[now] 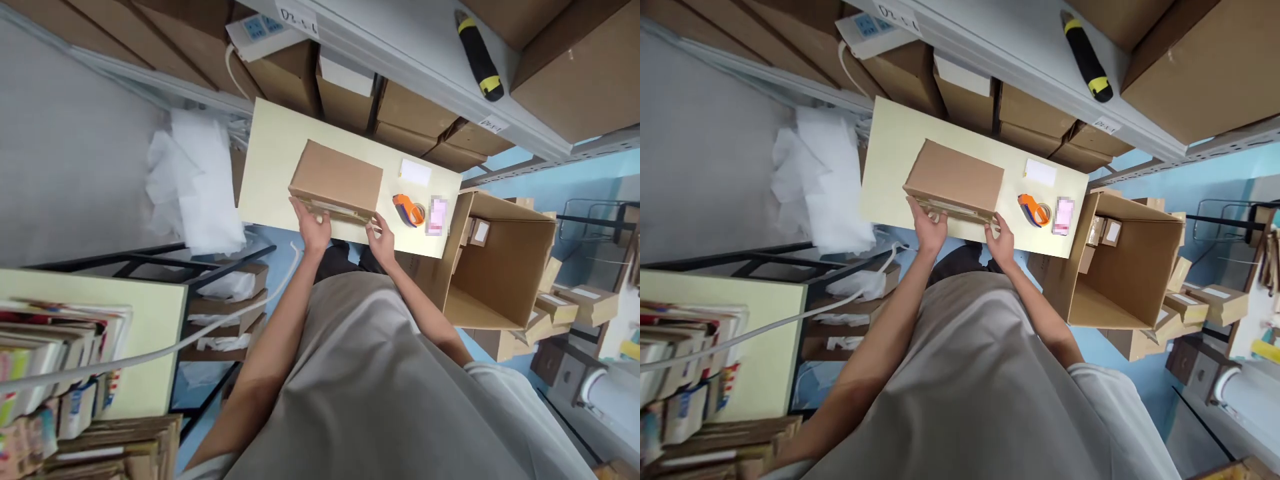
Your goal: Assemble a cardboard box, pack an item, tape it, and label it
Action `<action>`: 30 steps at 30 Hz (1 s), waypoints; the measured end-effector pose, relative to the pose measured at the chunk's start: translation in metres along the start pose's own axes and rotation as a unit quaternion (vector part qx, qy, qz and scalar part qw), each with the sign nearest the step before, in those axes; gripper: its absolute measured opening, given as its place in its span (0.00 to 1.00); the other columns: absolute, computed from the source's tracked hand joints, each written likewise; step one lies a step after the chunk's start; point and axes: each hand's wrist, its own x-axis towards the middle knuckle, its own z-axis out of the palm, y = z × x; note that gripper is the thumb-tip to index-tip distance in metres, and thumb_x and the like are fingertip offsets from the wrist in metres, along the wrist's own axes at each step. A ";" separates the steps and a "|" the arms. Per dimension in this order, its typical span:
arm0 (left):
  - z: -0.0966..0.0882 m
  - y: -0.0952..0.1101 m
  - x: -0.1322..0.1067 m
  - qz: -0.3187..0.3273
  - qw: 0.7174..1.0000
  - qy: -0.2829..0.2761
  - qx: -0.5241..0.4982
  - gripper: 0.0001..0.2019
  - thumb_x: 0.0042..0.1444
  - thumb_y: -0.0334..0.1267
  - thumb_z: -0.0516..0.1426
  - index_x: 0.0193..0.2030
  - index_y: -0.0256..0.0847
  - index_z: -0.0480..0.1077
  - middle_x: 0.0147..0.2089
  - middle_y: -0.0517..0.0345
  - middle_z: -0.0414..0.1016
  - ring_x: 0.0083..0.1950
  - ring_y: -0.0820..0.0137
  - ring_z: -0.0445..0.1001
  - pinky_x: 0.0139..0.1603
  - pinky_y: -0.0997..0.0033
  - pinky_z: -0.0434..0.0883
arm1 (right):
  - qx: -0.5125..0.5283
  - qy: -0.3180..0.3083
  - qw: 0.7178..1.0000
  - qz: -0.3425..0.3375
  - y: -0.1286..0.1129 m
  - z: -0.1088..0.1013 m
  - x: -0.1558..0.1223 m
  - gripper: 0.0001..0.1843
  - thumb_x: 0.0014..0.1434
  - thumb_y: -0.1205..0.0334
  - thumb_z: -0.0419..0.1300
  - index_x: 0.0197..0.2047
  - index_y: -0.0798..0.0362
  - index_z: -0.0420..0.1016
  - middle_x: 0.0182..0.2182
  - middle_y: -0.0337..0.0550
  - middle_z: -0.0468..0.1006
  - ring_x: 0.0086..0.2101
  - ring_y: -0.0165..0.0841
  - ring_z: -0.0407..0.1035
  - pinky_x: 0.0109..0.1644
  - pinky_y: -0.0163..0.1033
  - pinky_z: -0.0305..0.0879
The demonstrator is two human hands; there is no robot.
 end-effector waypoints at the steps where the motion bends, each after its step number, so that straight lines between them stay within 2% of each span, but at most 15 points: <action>1: 0.007 -0.002 -0.006 -0.017 1.000 -0.003 -0.009 0.53 0.69 0.41 0.67 0.92 0.37 0.43 0.93 0.26 0.33 0.80 0.45 0.74 0.77 0.47 0.77 | -0.002 -0.014 1.000 0.002 0.003 0.002 0.000 0.42 0.79 0.33 0.55 0.82 0.53 0.68 0.72 0.63 0.80 0.68 0.49 0.79 0.72 0.58 0.79; 3: 0.020 -0.005 -0.014 -0.036 0.999 -0.005 -0.026 0.55 0.70 0.40 0.65 0.93 0.38 0.36 0.93 0.26 0.31 0.79 0.46 0.75 0.75 0.48 0.79 | -0.014 -0.043 0.999 -0.004 0.010 0.001 0.005 0.42 0.80 0.34 0.54 0.83 0.53 0.66 0.72 0.63 0.80 0.69 0.50 0.78 0.74 0.59 0.77; 6: 0.035 -0.008 -0.017 -0.026 0.998 0.006 -0.048 0.56 0.72 0.41 0.62 0.93 0.47 0.28 0.93 0.31 0.39 0.81 0.48 0.74 0.76 0.47 0.78 | -0.048 -0.099 0.992 -0.062 0.025 -0.010 0.017 0.39 0.81 0.36 0.53 0.82 0.54 0.68 0.74 0.63 0.78 0.74 0.51 0.73 0.80 0.61 0.71; 8: 0.043 -0.012 -0.015 -0.014 0.998 0.014 -0.057 0.56 0.73 0.44 0.63 0.93 0.51 0.27 0.93 0.33 0.42 0.83 0.48 0.72 0.78 0.46 0.76 | -0.083 -0.106 0.986 -0.101 0.040 -0.026 0.024 0.37 0.81 0.39 0.53 0.81 0.54 0.69 0.76 0.63 0.76 0.76 0.52 0.69 0.83 0.64 0.65; 11: 0.056 -0.022 -0.012 -0.011 0.997 0.033 -0.062 0.57 0.73 0.49 0.66 0.93 0.53 0.31 0.93 0.34 0.41 0.86 0.46 0.67 0.80 0.43 0.73 | -0.145 -0.033 0.983 -0.104 0.069 -0.054 0.034 0.35 0.81 0.44 0.52 0.80 0.56 0.68 0.75 0.67 0.74 0.77 0.57 0.66 0.84 0.71 0.61; 13: 0.066 -0.031 -0.012 -0.023 0.997 0.052 -0.059 0.56 0.72 0.52 0.67 0.93 0.53 0.35 0.93 0.35 0.42 0.88 0.44 0.62 0.82 0.41 0.71 | -0.181 0.018 0.979 -0.087 0.089 -0.071 0.041 0.35 0.81 0.44 0.52 0.80 0.58 0.65 0.74 0.72 0.73 0.76 0.60 0.66 0.81 0.75 0.63; 15: 0.075 -0.039 -0.012 -0.034 0.996 0.064 -0.059 0.54 0.73 0.55 0.67 0.93 0.53 0.38 0.93 0.36 0.44 0.89 0.43 0.60 0.82 0.40 0.71 | -0.213 0.043 0.973 -0.071 0.107 -0.080 0.049 0.36 0.80 0.45 0.52 0.80 0.61 0.62 0.71 0.75 0.73 0.75 0.62 0.67 0.79 0.76 0.64; 18: 0.089 -0.045 -0.008 -0.023 0.994 0.064 -0.089 0.51 0.74 0.56 0.66 0.92 0.51 0.42 0.92 0.36 0.49 0.87 0.44 0.65 0.82 0.40 0.72 | -0.254 0.048 0.964 -0.063 0.124 -0.081 0.062 0.37 0.78 0.49 0.54 0.79 0.65 0.62 0.68 0.77 0.76 0.73 0.62 0.69 0.80 0.75 0.62; 22: 0.100 -0.040 0.005 0.023 0.989 0.054 -0.133 0.51 0.72 0.56 0.68 0.92 0.50 0.46 0.88 0.36 0.58 0.83 0.47 0.71 0.82 0.44 0.71 | -0.276 0.033 0.958 -0.068 0.130 -0.073 0.077 0.36 0.76 0.54 0.54 0.78 0.71 0.61 0.67 0.81 0.77 0.71 0.63 0.72 0.81 0.75 0.59; 25: 0.107 -0.032 0.014 0.033 0.986 0.060 -0.153 0.53 0.69 0.59 0.70 0.91 0.49 0.48 0.88 0.35 0.60 0.85 0.44 0.69 0.82 0.42 0.71 | -0.282 0.025 0.958 -0.052 0.129 -0.071 0.087 0.34 0.76 0.56 0.54 0.75 0.74 0.63 0.62 0.83 0.80 0.66 0.64 0.76 0.78 0.76 0.62; 28: 0.115 -0.025 0.020 0.046 0.978 0.079 -0.186 0.54 0.68 0.61 0.70 0.91 0.48 0.50 0.88 0.34 0.60 0.87 0.41 0.64 0.83 0.39 0.69 | -0.265 0.026 0.963 -0.039 0.129 -0.076 0.096 0.32 0.78 0.54 0.53 0.73 0.72 0.65 0.55 0.78 0.83 0.61 0.62 0.80 0.75 0.77 0.67; 30: 0.121 -0.022 0.024 0.056 0.973 0.087 -0.207 0.52 0.69 0.61 0.70 0.90 0.45 0.52 0.87 0.35 0.61 0.89 0.42 0.60 0.85 0.41 0.67 | -0.259 0.025 0.965 -0.038 0.128 -0.082 0.099 0.33 0.79 0.50 0.52 0.73 0.69 0.66 0.55 0.76 0.84 0.59 0.62 0.81 0.72 0.77 0.70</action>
